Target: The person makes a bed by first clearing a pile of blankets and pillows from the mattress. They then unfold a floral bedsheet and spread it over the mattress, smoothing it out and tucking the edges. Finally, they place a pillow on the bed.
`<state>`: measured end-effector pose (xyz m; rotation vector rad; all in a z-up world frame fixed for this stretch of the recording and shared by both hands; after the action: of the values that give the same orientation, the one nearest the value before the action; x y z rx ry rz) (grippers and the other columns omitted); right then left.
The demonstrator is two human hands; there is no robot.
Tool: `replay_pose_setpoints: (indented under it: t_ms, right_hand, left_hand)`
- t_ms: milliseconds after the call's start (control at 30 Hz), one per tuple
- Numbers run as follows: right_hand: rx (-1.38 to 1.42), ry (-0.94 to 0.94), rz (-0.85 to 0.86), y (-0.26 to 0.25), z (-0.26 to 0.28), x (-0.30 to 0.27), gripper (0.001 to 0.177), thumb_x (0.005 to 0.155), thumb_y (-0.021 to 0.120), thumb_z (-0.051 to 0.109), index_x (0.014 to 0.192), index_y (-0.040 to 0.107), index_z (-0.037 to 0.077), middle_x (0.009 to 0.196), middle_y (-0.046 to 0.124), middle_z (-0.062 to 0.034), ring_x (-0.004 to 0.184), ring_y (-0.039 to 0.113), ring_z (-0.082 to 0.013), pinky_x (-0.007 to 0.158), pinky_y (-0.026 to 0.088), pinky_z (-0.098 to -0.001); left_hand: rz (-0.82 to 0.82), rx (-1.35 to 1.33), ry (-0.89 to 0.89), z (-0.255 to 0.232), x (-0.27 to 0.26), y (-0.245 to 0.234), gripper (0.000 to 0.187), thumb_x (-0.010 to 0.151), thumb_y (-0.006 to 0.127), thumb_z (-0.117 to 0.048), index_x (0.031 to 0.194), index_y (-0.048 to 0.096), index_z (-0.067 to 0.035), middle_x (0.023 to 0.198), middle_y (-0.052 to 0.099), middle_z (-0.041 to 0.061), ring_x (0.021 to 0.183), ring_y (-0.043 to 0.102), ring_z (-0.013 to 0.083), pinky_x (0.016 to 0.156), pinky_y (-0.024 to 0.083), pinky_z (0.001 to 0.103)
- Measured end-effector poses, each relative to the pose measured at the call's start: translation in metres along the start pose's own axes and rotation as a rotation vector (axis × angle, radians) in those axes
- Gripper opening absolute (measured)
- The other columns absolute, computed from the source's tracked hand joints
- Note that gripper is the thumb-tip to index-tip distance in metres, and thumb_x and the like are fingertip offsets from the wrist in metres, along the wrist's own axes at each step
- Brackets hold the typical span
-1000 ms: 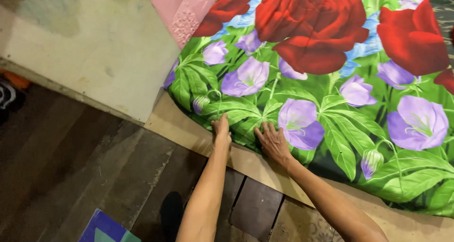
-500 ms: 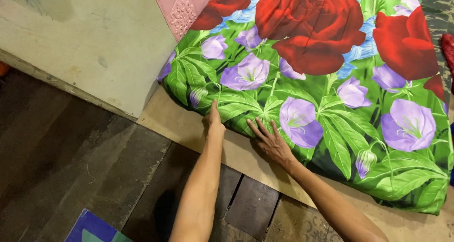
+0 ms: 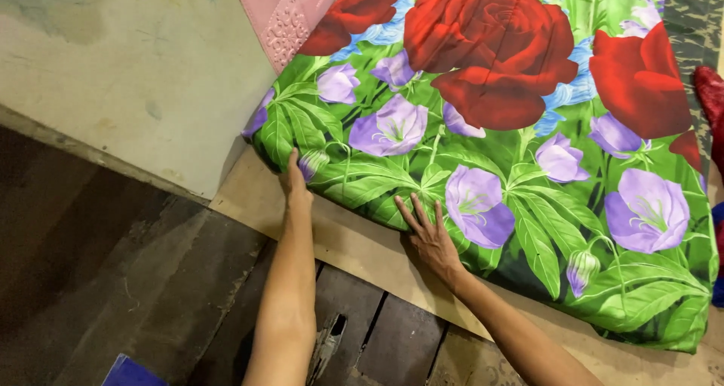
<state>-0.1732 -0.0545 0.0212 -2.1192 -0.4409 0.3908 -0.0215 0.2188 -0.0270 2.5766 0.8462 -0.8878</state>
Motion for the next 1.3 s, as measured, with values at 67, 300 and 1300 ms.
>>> replay_pose_setpoints:
  t_ms: [67,300,1300]
  right_hand:
    - [0.110,-0.025,-0.018,0.000,0.002,-0.001,0.033,0.093,0.061,0.037,0.124,0.072,0.033,0.174,0.005,-0.0053,0.158,0.014,-0.0361,0.114,0.035,-0.0653]
    - [0.629,-0.188,-0.057,0.021,-0.014,-0.008,0.066,0.083,0.072,0.038,0.145,0.050,0.037,0.169,0.016,-0.0185,0.151,0.027,-0.0445,0.110,0.040,-0.0645]
    - [1.033,0.963,0.681,0.083,-0.348,-0.262,0.074,0.097,0.055,0.064,0.158,0.044,0.024,0.152,0.048,-0.0284,0.140,0.049,-0.0484,0.102,0.050,-0.0674]
  left_hand:
    - [-0.148,0.105,0.076,0.009,0.029,-0.015,0.093,0.077,0.084,-0.060,0.141,0.057,0.001,0.141,0.059,0.023,0.137,0.054,0.0342,0.104,0.051,0.047]
    - [-0.192,0.477,0.154,0.022,0.070,-0.008,0.085,0.083,0.078,-0.048,0.143,0.048,0.004,0.139,0.057,0.025,0.132,0.057,0.0388,0.099,0.053,0.057]
    - [0.736,1.885,1.124,0.022,-0.286,0.259,0.074,0.092,0.067,-0.050,0.155,0.043,-0.019,0.154,0.044,0.019,0.152,0.033,0.0317,0.117,0.030,0.065]
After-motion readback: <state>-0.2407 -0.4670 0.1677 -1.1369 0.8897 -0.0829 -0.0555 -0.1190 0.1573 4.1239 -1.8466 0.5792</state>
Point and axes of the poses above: each hand's wrist, its own x-axis towards the middle knuckle, its own y-axis out of the palm, z = x × y, the point moved 7 cm from there along x, towards the middle knuckle
